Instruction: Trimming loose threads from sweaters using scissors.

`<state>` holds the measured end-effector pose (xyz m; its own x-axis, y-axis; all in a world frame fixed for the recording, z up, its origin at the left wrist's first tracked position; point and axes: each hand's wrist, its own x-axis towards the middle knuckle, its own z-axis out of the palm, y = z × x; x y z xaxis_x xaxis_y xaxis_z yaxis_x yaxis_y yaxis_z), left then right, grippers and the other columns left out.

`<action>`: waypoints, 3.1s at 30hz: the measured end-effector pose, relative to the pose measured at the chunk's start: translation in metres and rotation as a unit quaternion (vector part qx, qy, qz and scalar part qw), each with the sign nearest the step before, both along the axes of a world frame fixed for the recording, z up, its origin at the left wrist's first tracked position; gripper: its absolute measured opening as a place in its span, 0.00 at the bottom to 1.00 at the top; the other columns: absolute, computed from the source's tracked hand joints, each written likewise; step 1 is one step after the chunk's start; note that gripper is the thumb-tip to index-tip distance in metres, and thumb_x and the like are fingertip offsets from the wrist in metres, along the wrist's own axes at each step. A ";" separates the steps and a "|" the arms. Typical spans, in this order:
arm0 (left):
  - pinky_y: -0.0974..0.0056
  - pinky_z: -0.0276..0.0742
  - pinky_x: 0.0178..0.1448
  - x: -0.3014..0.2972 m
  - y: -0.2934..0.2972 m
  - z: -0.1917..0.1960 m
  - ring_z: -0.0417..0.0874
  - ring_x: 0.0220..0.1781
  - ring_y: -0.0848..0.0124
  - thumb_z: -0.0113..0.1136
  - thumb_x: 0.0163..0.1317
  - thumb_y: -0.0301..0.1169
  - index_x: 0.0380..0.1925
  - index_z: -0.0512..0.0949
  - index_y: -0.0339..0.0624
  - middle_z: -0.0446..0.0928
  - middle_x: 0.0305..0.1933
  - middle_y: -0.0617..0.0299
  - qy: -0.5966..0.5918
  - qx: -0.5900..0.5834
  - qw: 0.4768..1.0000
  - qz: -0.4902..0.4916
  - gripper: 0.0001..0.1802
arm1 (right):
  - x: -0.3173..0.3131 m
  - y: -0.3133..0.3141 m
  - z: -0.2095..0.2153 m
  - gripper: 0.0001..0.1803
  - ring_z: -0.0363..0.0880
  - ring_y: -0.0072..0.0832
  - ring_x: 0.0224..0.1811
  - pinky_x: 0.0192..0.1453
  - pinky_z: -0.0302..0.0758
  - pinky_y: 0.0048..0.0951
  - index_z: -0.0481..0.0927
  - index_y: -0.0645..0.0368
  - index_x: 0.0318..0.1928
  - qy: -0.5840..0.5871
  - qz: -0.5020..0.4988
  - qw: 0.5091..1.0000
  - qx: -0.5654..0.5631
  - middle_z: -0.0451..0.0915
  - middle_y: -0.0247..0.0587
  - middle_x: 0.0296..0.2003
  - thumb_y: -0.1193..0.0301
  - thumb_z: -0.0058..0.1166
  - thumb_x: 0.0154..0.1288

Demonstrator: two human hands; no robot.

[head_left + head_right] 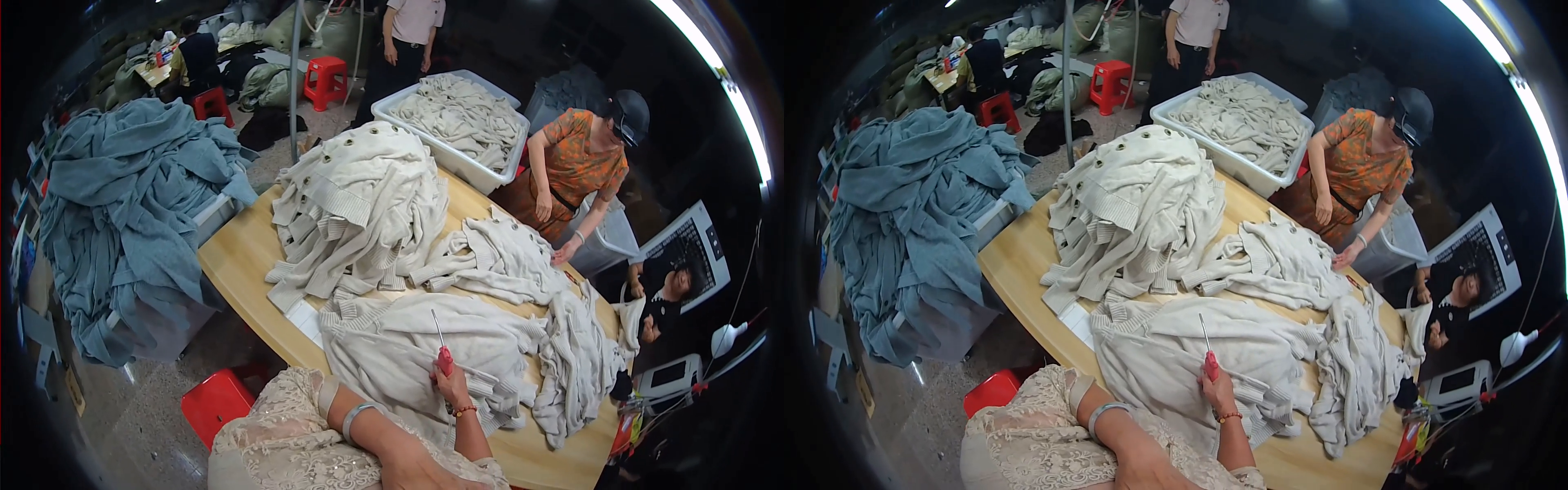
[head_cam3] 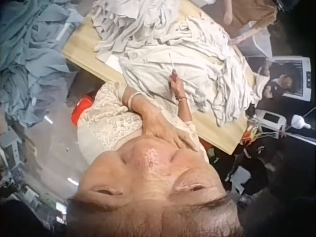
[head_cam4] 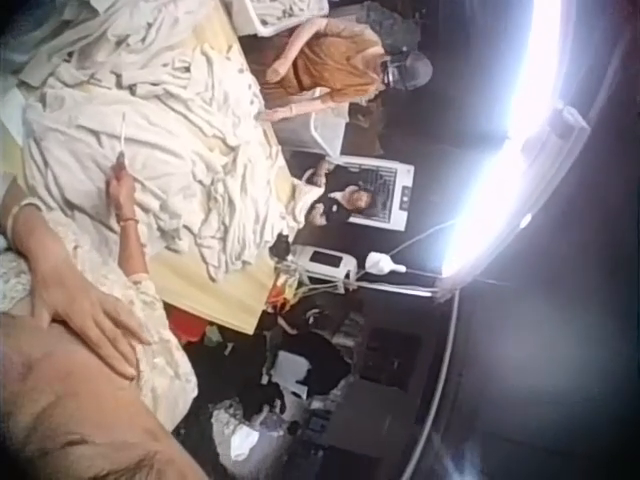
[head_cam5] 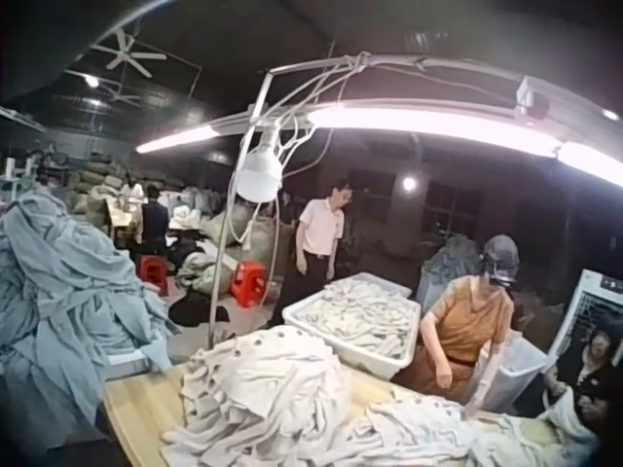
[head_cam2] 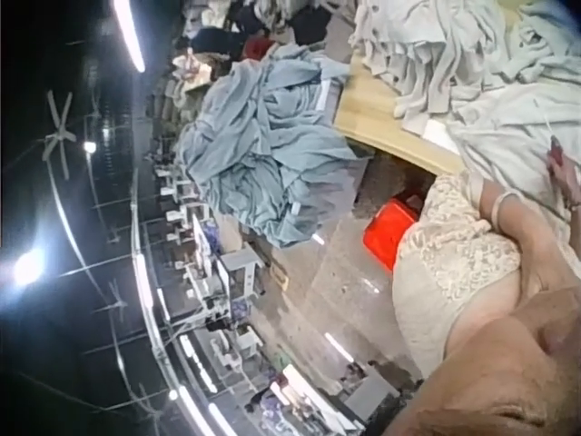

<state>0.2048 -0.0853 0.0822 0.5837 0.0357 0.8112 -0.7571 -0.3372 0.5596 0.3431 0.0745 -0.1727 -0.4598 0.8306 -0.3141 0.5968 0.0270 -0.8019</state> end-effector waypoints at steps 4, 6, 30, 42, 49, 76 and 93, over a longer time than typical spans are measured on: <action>0.32 0.41 0.72 0.004 0.001 0.003 0.49 0.76 0.41 0.59 0.54 0.67 0.68 0.64 0.41 0.64 0.70 0.45 0.000 0.007 1.000 -0.022 0.51 | 0.003 -0.004 -0.007 0.15 0.78 0.23 0.25 0.30 0.75 0.28 0.80 0.60 0.47 -0.003 0.005 1.000 0.026 0.83 0.37 0.28 0.63 0.53 0.69; 0.30 0.39 0.72 0.007 0.003 0.008 0.47 0.77 0.40 0.61 0.53 0.67 0.69 0.64 0.43 0.64 0.70 0.46 0.000 0.012 0.999 -0.045 0.52 | -0.003 -0.005 0.005 0.15 0.79 0.24 0.25 0.32 0.75 0.29 0.80 0.59 0.46 -0.044 0.011 0.999 0.027 0.83 0.36 0.28 0.61 0.53 0.69; 0.37 0.51 0.68 -0.037 0.028 0.009 0.69 0.63 0.48 0.66 0.45 0.68 0.54 0.78 0.37 0.76 0.58 0.50 0.045 -0.080 0.995 0.029 0.48 | -0.005 -0.005 0.004 0.14 0.79 0.53 0.44 0.49 0.73 0.49 0.78 0.58 0.42 -0.014 -0.025 0.999 0.032 0.81 0.56 0.37 0.63 0.54 0.61; 0.50 0.64 0.64 -0.056 0.033 -0.096 0.74 0.54 0.56 0.65 0.60 0.49 0.38 0.78 0.41 0.78 0.44 0.58 0.200 -0.261 0.905 0.272 0.22 | 0.003 -0.002 0.014 0.14 0.77 0.21 0.28 0.36 0.74 0.24 0.79 0.62 0.51 0.039 -0.011 0.999 -0.034 0.82 0.35 0.29 0.68 0.51 0.70; 0.40 0.43 0.75 -0.122 0.018 -0.291 0.51 0.76 0.48 0.63 0.58 0.51 0.67 0.64 0.50 0.57 0.74 0.52 0.494 -0.031 0.479 0.725 0.39 | 0.009 -0.015 0.052 0.17 0.83 0.46 0.37 0.44 0.76 0.40 0.79 0.58 0.49 0.016 0.022 1.000 0.010 0.83 0.52 0.35 0.62 0.55 0.66; 0.41 0.38 0.77 -0.048 0.073 -0.297 0.52 0.77 0.53 0.59 0.61 0.50 0.64 0.69 0.48 0.60 0.74 0.56 0.444 0.058 0.596 0.667 0.34 | 0.063 -0.090 0.125 0.18 0.80 0.54 0.31 0.36 0.73 0.50 0.77 0.57 0.39 -0.237 0.072 0.966 0.072 0.80 0.54 0.25 0.54 0.57 0.65; 0.45 0.45 0.77 0.036 0.151 -0.287 0.53 0.77 0.53 0.60 0.59 0.52 0.63 0.71 0.50 0.55 0.75 0.52 0.430 0.101 0.671 0.596 0.34 | 0.143 -0.108 0.145 0.18 0.81 0.54 0.36 0.42 0.75 0.50 0.79 0.57 0.40 -0.270 -0.059 0.960 0.040 0.81 0.54 0.29 0.54 0.55 0.65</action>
<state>0.2408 0.0654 -0.2045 0.4932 0.8327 0.2515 0.6905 -0.5507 0.4691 0.4859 -0.0338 -0.0273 -0.1500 0.8986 -0.4124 0.9274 -0.0167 -0.3737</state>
